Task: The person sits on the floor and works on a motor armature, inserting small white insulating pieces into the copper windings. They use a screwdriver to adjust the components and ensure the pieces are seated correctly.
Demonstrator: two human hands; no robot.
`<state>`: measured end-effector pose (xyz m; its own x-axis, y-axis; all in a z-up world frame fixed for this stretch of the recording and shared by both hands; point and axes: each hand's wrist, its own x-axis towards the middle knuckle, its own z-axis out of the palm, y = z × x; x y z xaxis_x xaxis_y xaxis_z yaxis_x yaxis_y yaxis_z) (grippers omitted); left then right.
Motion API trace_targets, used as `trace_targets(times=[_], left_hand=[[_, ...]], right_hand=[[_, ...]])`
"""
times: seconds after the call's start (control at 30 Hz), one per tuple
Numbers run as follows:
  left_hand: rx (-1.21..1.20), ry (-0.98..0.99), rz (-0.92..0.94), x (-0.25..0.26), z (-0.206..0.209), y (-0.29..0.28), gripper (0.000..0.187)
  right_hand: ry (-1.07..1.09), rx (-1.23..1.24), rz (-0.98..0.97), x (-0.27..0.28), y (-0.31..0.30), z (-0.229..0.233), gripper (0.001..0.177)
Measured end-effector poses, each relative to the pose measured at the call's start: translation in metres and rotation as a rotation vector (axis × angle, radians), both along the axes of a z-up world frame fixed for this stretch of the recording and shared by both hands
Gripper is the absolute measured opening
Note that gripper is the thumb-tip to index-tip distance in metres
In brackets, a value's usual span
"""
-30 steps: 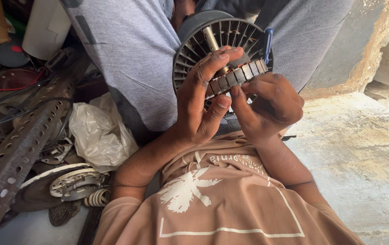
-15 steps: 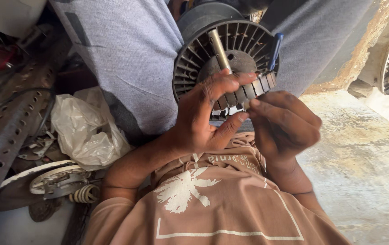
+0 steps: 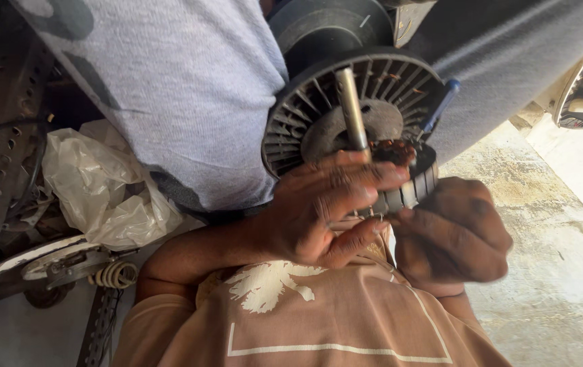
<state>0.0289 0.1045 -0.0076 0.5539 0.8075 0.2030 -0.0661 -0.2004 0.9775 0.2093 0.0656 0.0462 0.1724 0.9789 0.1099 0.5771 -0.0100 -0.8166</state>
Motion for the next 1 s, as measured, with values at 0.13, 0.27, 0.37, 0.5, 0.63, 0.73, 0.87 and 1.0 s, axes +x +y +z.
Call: trace_targets(times=[0.13,0.27,0.37,0.5,0.63,0.73,0.87,1.0], left_hand=[[-0.012,-0.028,-0.037,-0.002,-0.002,-0.004,0.054],[0.009,-0.059,0.050,0.000,-0.004,-0.004,0.050],[0.003,-0.073,0.076,0.001,-0.006,-0.003,0.046],[-0.023,-0.097,0.089,0.003,-0.006,-0.005,0.045],[0.007,-0.120,0.078,0.002,-0.011,-0.005,0.043],[0.001,-0.129,0.079,0.002,-0.011,-0.005,0.043],[-0.042,-0.153,0.083,0.002,-0.010,-0.004,0.043],[-0.074,-0.146,0.104,0.003,-0.006,-0.002,0.047]], right_hand=[[0.040,0.192,0.021,0.006,0.001,-0.023,0.027],[0.149,0.154,0.101,0.015,0.002,-0.034,0.034],[0.209,0.071,0.097,0.014,0.000,-0.029,0.038],[0.274,0.088,0.140,0.018,0.002,-0.034,0.039],[0.300,0.061,0.193,0.028,0.001,-0.033,0.039],[0.318,0.074,0.161,0.026,-0.003,-0.036,0.039],[0.286,0.043,0.130,0.024,-0.006,-0.032,0.040],[0.285,0.029,0.100,0.021,-0.007,-0.031,0.037]])
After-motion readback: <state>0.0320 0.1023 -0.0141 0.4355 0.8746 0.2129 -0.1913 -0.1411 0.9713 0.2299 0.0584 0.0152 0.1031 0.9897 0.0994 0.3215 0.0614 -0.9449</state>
